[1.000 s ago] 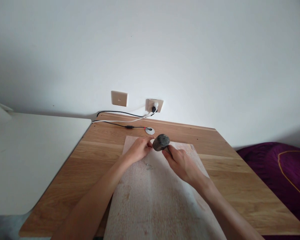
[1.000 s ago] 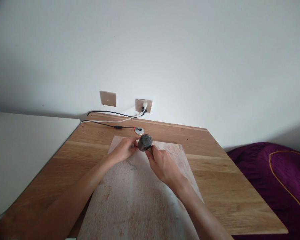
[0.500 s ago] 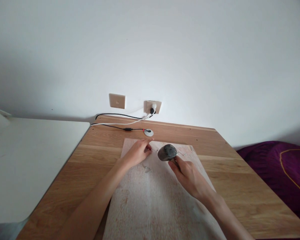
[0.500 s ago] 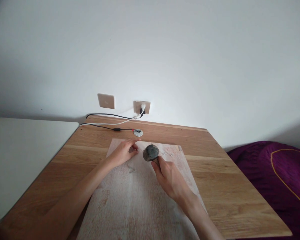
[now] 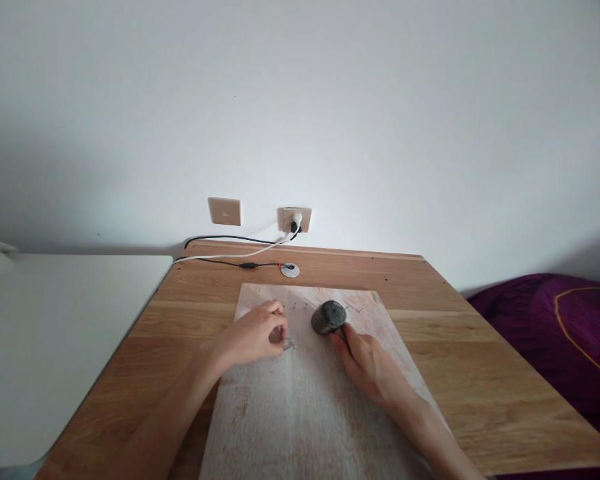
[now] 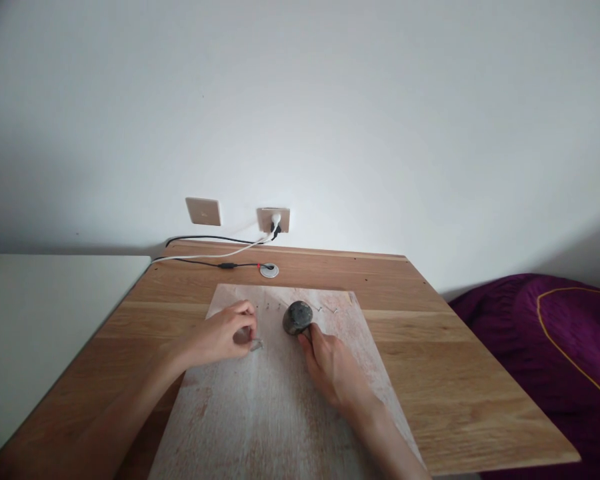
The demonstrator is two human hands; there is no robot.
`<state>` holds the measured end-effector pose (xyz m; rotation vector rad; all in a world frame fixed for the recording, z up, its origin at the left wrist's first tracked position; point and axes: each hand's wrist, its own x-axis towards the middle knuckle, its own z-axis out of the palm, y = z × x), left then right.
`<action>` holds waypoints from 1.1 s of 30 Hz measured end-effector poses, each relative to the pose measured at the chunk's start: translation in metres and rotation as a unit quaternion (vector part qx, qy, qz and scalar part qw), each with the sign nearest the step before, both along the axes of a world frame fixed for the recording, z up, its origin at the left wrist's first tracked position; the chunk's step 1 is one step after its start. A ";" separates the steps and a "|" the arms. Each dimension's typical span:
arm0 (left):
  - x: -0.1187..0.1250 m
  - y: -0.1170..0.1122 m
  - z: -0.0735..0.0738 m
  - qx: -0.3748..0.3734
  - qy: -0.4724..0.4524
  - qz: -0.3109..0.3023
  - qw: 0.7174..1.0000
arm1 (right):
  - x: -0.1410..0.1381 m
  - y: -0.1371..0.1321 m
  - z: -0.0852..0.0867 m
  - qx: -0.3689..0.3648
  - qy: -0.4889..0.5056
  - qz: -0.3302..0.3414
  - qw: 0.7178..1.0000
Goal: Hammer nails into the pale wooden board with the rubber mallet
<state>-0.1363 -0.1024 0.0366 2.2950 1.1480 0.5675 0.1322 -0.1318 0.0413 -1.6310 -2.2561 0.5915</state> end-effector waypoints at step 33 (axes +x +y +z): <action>0.001 0.040 -0.035 0.095 -0.124 0.122 0.980 | -0.002 -0.002 -0.007 0.023 -0.042 0.003 0.999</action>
